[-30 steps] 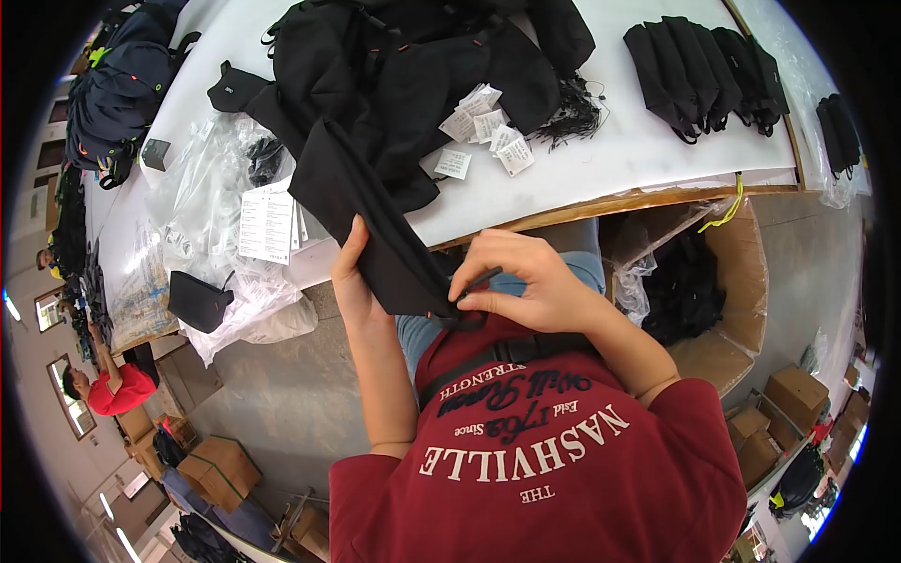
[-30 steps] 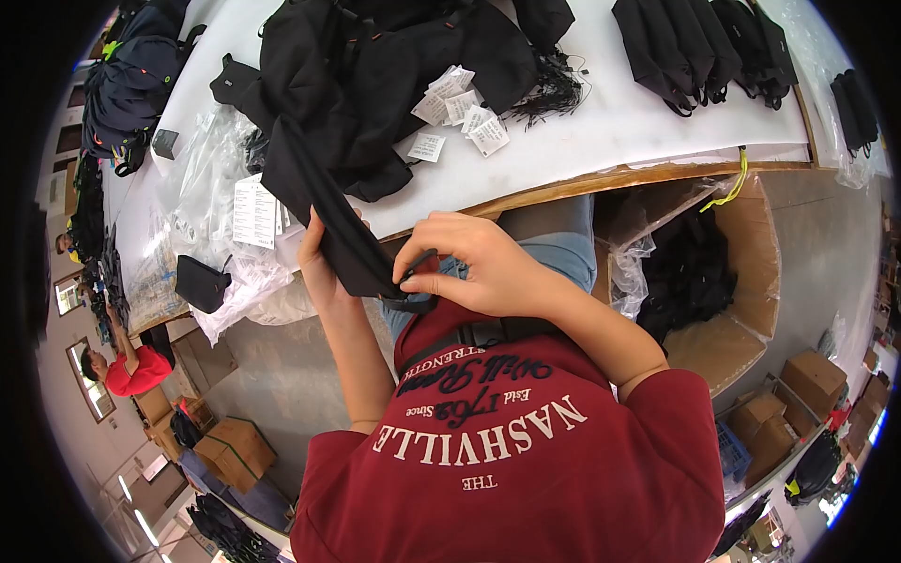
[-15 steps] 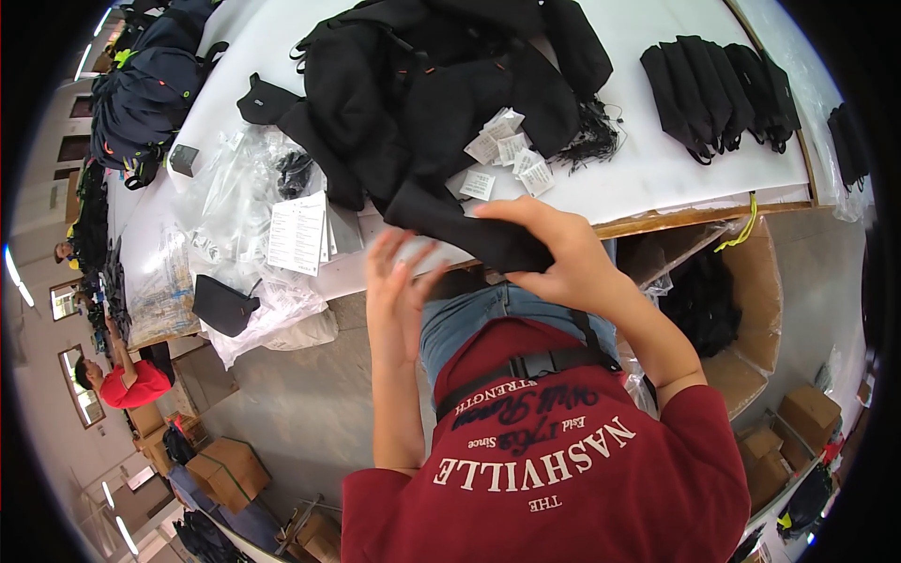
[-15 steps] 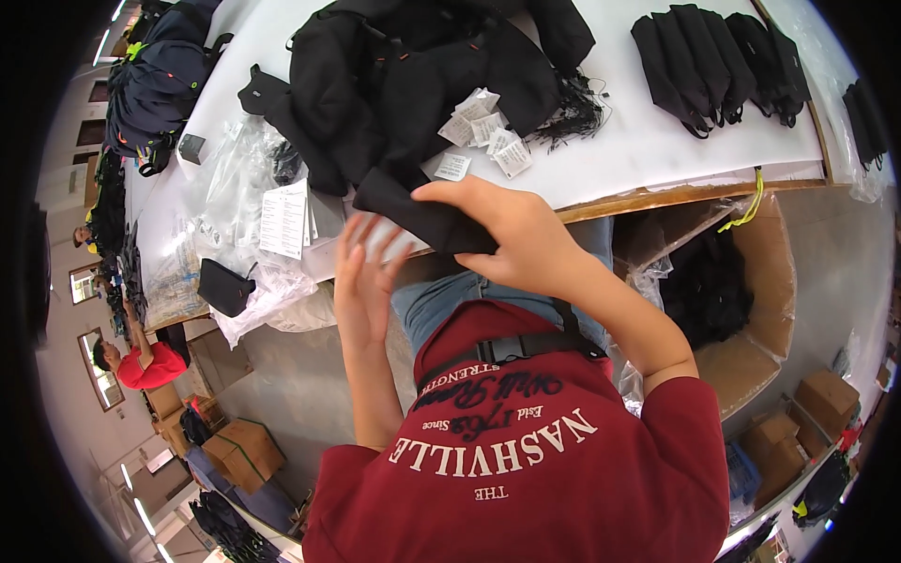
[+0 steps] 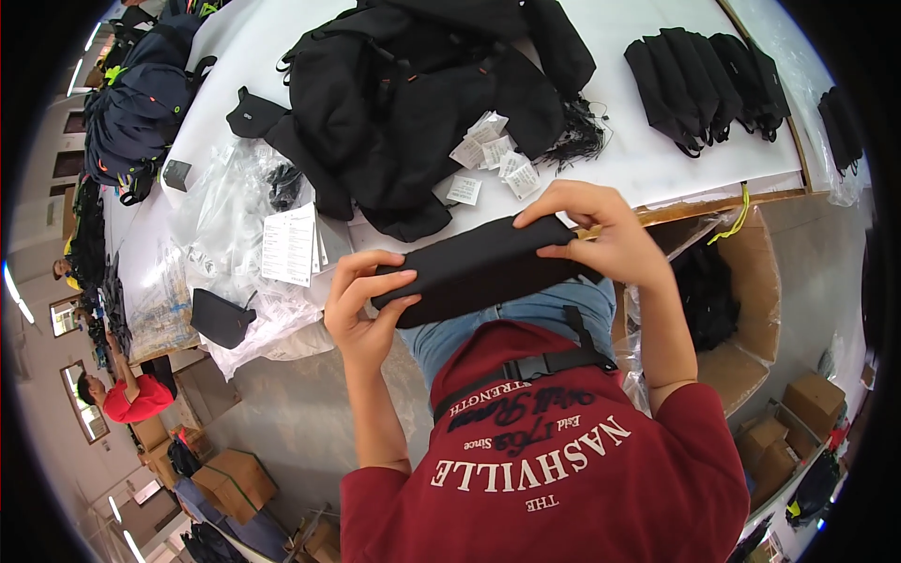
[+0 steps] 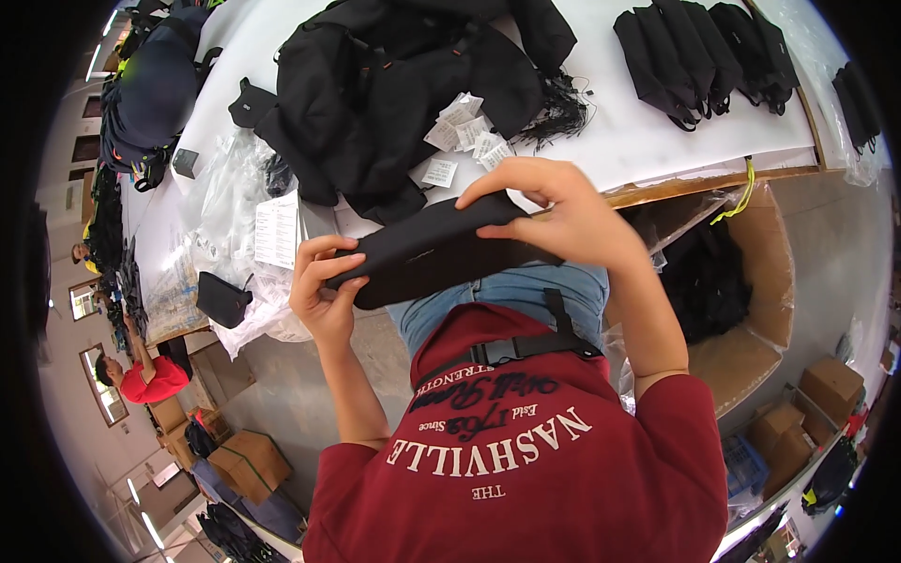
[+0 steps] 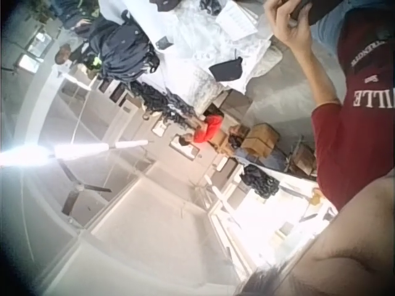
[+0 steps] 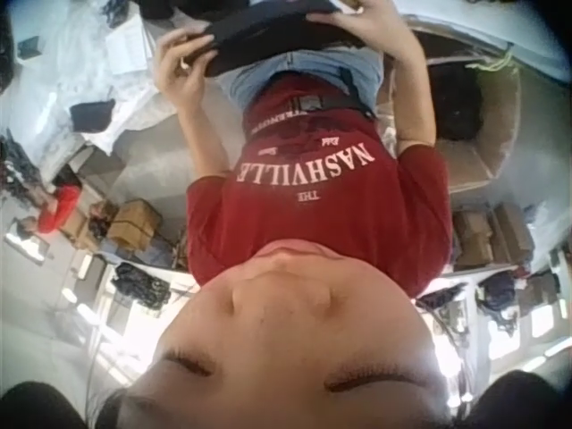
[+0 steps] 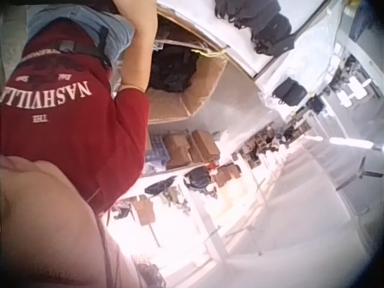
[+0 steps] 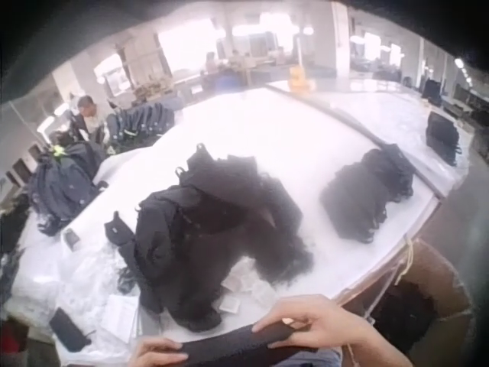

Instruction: Inspecting small black gear pouches and inserting tags and desiccant packets before stacking them.

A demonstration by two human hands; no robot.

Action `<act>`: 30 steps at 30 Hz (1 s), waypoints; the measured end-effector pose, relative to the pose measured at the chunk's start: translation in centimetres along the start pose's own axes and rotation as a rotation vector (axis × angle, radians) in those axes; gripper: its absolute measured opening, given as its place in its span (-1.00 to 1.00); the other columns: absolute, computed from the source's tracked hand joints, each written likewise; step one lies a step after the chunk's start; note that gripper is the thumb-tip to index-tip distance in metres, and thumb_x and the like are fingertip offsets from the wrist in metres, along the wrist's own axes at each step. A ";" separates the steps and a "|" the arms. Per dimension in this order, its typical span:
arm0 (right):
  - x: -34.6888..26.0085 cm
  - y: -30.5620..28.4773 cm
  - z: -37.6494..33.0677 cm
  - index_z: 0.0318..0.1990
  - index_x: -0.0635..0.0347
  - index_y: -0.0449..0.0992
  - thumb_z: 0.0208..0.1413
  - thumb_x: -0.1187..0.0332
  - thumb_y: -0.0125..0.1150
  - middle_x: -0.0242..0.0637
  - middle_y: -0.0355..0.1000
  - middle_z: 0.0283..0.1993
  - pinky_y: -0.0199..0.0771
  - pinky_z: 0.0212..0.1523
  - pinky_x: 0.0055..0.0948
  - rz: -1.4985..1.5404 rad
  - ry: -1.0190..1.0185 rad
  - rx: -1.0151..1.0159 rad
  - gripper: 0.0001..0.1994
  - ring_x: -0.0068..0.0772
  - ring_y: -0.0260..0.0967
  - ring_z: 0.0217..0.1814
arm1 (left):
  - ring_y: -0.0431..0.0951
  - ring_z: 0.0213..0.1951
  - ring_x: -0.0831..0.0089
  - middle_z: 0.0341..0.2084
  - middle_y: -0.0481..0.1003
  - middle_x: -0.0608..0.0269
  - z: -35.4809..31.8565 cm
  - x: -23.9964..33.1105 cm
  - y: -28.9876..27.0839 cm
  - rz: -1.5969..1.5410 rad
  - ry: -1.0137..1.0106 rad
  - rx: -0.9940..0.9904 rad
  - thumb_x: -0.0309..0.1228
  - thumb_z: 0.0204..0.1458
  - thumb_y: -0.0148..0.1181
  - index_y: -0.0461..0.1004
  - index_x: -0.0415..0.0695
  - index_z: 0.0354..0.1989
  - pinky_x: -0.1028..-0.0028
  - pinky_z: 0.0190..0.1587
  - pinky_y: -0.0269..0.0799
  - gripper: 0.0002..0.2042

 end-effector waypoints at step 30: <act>15.9 -34.0 -5.7 0.04 0.22 0.39 -0.11 0.43 0.27 -0.24 0.45 -0.19 0.38 -0.15 -0.52 -0.414 0.257 1.064 -0.53 -0.51 0.39 -0.17 | 0.28 0.10 0.11 0.07 0.27 -0.15 2.7 -16.4 -13.8 0.554 -0.535 0.109 -0.09 0.09 0.11 0.23 -0.36 0.15 0.29 0.17 0.13 -0.39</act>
Point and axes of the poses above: each hand's wrist, its own z-axis towards the middle knuckle, its own y-axis out of the palm, x = y × z, the point moved 2 cm from there along z, towards the middle knuckle
